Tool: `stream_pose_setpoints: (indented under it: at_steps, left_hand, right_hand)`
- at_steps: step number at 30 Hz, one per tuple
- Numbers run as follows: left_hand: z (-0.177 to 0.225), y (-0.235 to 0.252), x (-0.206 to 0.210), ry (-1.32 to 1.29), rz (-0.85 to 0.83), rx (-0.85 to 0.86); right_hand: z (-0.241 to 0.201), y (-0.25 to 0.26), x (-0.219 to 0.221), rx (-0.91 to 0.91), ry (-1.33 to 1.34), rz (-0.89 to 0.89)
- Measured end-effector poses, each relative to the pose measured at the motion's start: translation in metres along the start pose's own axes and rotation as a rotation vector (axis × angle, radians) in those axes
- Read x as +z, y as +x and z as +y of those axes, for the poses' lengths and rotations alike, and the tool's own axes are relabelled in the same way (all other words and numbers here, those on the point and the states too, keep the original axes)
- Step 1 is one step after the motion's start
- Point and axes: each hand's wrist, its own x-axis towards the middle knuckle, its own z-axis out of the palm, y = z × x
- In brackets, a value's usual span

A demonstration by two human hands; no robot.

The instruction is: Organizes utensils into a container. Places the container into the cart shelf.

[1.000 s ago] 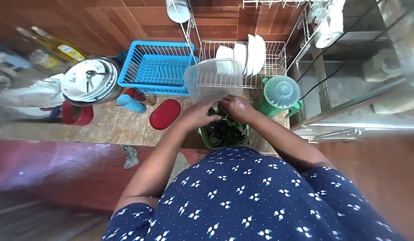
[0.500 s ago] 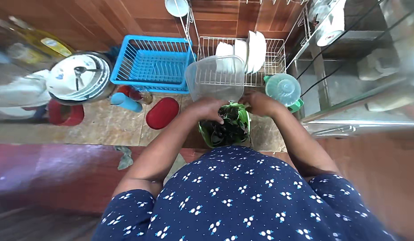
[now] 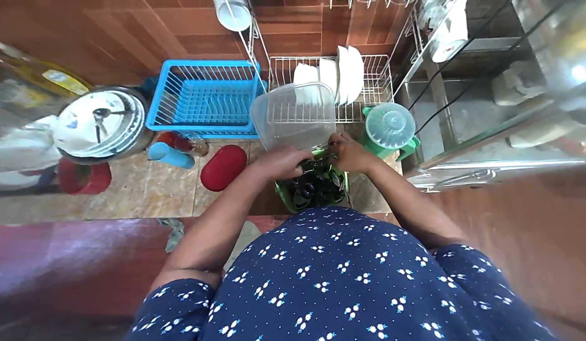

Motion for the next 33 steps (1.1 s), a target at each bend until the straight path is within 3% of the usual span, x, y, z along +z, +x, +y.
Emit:
stream_pose_setpoints:
  at_steps: [6,11,17,26,29,33]
  left_hand:
    - [0.018,0.011,0.007,-0.061,-0.027,-0.192]
    - [0.019,0.029,0.029,0.092,0.048,-0.189]
    - [0.015,0.012,0.024,0.096,0.143,-0.114]
    - [0.0,-0.005,0.013,-0.044,0.14,0.013]
    - [-0.006,-0.01,0.015,-0.148,0.146,-0.047]
    - [0.0,-0.014,0.013,-0.339,0.206,-0.197]
  right_hand:
    - [-0.014,0.022,-0.009,0.07,-0.136,-0.057]
    - [-0.035,0.028,-0.017,0.032,-0.312,-0.119]
    - [-0.049,0.025,-0.011,-0.007,-0.39,-0.153]
    - [-0.053,0.023,-0.01,-0.015,-0.367,-0.095]
    - [-0.056,0.017,-0.039,-0.025,-0.341,0.026]
    - [-0.08,0.011,-0.063,-0.104,-0.353,0.03]
